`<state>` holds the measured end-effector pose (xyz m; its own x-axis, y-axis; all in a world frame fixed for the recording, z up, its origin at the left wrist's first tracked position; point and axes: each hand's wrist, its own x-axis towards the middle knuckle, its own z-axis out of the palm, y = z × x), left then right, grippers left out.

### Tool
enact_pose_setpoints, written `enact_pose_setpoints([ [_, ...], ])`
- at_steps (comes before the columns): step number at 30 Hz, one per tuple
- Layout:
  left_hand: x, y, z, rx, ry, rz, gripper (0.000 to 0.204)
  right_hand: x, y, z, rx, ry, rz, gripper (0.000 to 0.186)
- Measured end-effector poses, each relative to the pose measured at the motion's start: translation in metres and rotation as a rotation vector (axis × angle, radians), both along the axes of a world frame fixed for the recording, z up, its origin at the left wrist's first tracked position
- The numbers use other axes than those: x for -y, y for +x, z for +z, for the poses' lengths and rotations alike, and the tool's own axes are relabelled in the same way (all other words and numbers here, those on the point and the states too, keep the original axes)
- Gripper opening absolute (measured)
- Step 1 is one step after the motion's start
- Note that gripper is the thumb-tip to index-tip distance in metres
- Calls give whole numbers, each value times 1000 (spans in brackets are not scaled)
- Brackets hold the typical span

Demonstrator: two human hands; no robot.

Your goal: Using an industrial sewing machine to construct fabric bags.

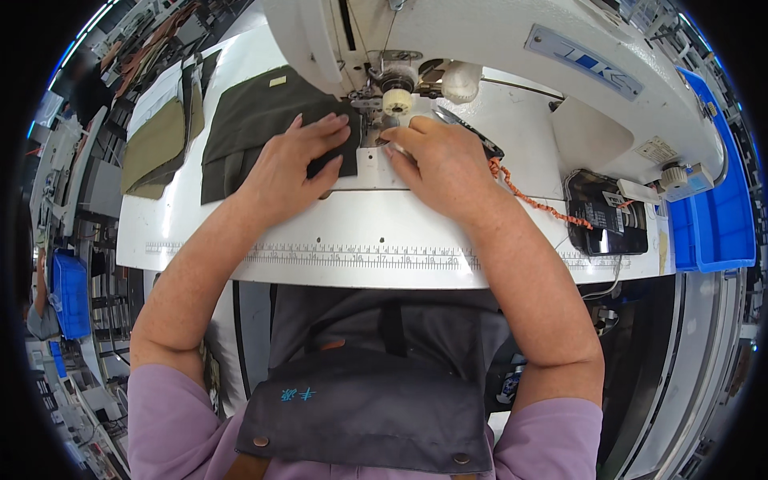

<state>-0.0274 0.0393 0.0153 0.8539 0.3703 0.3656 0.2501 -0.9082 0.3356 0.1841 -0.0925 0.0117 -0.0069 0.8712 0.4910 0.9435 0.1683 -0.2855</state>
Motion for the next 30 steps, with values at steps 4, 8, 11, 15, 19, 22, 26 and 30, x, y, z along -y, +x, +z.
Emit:
enact_pose_setpoints([
  [4, 47, -50, 3, -109, -42, -48, 45, -2, 7, -8, -29, -23, 7, 19],
  [8, 92, -100, 25, -180, -67, -51, 57, 0, 5, -4, -37, -45, 17, 20],
  [11, 117, -129, 36, -205, -7, 11, 73, -2, 11, -11, -73, -21, 65, 25],
  [15, 132, -183, 16, -161, 203, 195, 62, -1, 11, -10, -86, -40, 39, 26],
  [19, 145, -221, -10, 7, 364, 398, 41, -4, 10, -13, -53, -30, 30, 27],
  [22, 148, -235, 9, 172, 382, 485, 33, -3, 11, -15, -41, -40, 3, 26],
  [26, 160, -268, 58, 629, 299, 801, 20, 7, 14, -13, -63, -36, -49, 24],
  [30, 161, -325, 64, 1182, -152, 817, 22, 10, 21, -23, -82, 7, -18, 23],
])
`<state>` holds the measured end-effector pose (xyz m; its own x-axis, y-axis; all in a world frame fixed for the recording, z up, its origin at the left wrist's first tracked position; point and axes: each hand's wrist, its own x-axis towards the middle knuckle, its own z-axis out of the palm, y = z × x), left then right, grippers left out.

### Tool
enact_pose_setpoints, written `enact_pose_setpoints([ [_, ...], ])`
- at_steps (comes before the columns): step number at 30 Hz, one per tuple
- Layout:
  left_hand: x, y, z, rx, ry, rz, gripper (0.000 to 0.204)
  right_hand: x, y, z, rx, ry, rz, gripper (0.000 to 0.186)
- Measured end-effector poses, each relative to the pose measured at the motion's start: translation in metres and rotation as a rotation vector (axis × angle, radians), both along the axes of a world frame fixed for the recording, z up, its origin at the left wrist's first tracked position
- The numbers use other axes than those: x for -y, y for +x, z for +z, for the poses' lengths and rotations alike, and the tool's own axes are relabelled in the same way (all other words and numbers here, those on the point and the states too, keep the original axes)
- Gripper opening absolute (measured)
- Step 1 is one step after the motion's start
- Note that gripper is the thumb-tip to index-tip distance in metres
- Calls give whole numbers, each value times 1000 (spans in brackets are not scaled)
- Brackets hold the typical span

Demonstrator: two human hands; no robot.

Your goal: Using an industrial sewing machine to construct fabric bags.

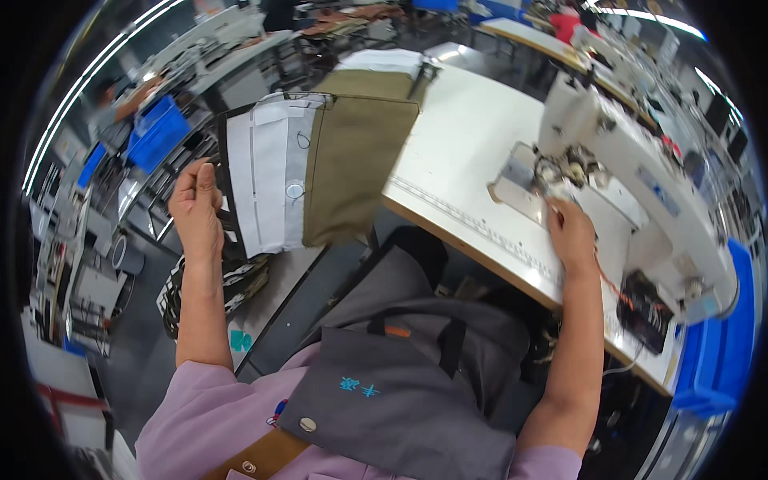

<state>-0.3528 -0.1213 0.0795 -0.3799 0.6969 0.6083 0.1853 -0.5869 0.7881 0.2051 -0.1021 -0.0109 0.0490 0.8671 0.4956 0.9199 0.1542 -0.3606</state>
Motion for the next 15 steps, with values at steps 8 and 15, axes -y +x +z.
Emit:
enact_pose_setpoints([
  [8, 52, -65, -37, 394, -218, -42, 25, -5, 9, -5, 37, -9, -5, 23],
  [15, 61, -100, -57, 440, -304, 35, 29, -10, 14, -6, -10, -43, 16, 26],
])
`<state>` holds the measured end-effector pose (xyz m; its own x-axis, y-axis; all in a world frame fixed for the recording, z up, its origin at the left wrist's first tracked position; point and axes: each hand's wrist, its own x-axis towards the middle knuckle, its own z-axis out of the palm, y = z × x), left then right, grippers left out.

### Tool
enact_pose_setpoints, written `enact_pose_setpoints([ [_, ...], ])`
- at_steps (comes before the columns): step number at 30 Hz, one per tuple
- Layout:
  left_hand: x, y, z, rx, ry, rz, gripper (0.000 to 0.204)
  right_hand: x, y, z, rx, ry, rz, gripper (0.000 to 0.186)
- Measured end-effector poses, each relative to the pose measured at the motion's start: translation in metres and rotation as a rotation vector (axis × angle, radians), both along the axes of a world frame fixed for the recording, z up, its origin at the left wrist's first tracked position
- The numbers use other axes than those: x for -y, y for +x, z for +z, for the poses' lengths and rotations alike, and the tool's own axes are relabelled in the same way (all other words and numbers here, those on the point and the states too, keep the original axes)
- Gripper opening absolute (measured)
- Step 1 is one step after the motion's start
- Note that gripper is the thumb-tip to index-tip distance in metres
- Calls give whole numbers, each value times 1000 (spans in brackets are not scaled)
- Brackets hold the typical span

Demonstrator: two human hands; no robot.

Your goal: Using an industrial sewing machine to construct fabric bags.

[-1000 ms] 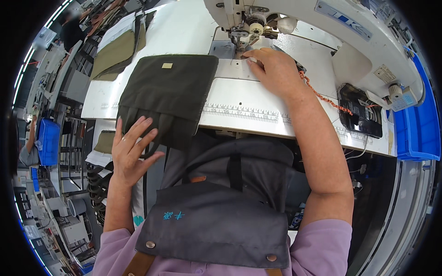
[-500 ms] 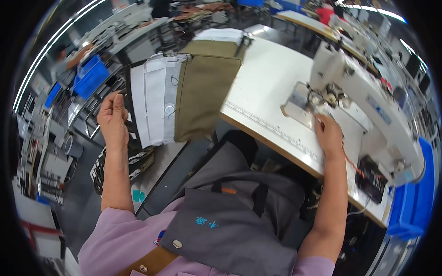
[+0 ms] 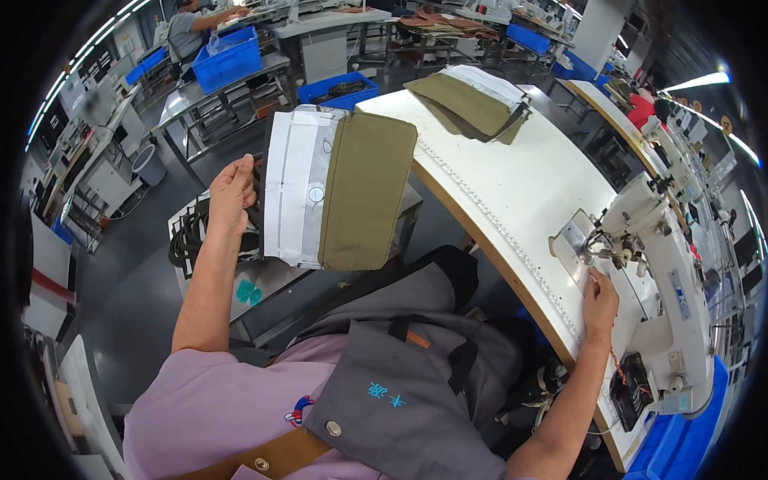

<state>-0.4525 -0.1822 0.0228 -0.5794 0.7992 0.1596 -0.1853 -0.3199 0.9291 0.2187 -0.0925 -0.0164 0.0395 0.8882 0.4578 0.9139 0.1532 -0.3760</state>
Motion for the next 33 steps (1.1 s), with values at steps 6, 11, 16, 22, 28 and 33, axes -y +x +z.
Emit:
enact_pose_setpoints([
  [6, 2, -52, -34, -42, -130, 137, 28, -1, 0, -2, -22, -11, 16, 29],
  [11, 24, -78, -31, -264, -272, 241, 27, 5, -1, 6, -17, -99, -20, 28],
  [16, 7, -67, -42, -374, -320, 167, 24, 6, 2, 5, -70, -123, 9, 29],
  [22, -66, -57, -58, -95, -368, 6, 24, 8, 2, 6, -90, -166, -9, 29],
  [28, -166, -66, -65, -456, -428, 41, 34, 7, 6, 2, -133, -145, 0, 28],
  [33, -213, -30, -71, -1196, -338, -392, 36, 9, 9, 6, -76, -192, -84, 29],
])
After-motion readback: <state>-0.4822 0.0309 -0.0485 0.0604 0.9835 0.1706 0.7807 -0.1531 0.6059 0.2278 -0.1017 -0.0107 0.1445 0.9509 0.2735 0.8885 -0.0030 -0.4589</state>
